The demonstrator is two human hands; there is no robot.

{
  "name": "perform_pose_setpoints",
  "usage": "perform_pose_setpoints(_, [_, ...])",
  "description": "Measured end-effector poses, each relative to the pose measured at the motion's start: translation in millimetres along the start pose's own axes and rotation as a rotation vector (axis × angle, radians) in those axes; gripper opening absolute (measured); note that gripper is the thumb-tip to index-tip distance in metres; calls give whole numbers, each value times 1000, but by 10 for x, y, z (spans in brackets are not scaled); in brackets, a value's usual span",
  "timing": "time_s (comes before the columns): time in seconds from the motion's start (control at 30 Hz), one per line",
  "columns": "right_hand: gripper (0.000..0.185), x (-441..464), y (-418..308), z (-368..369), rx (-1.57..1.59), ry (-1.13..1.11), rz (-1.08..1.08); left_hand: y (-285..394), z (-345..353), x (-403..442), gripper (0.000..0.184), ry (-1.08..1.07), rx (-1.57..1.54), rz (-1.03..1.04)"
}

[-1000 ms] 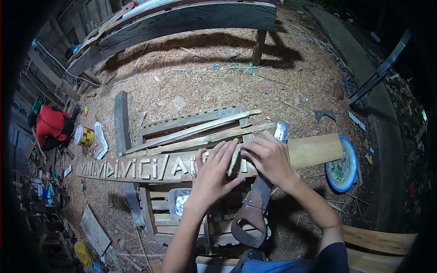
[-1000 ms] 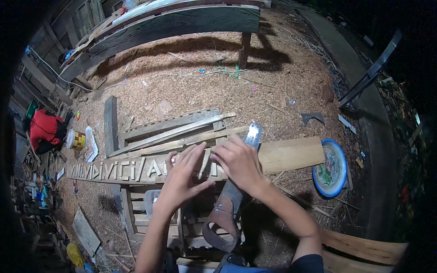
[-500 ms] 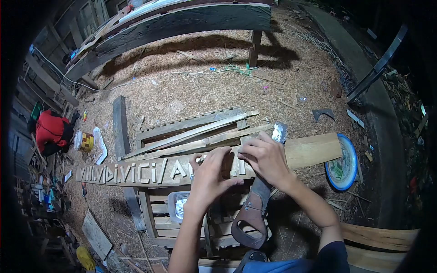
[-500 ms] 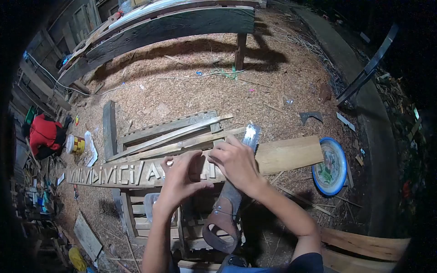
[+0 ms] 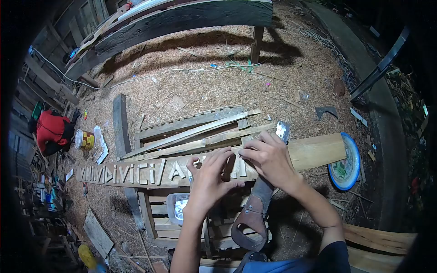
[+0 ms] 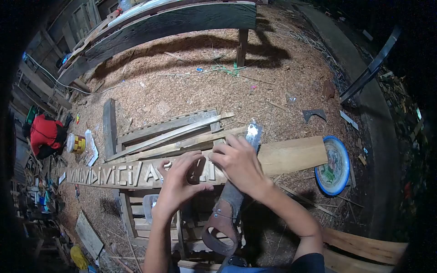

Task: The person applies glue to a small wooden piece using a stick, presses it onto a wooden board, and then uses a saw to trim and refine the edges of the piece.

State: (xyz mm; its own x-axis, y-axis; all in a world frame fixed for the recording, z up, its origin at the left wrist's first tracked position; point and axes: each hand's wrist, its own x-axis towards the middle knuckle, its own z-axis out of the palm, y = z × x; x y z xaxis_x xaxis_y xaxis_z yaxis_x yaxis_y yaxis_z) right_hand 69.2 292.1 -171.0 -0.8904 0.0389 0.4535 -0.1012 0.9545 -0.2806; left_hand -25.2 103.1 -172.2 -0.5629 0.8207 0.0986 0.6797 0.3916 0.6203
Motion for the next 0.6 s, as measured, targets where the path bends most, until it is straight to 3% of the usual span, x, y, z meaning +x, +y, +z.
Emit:
perform_pose_setpoints(0.3, [18,-8,19,13,24,10,-13,52,-35,23,82,-11,13,-20])
perform_pose_setpoints(0.6, [15,-18,-45,12,-36,-36,-20,65,-39,20,70,-43,100,3])
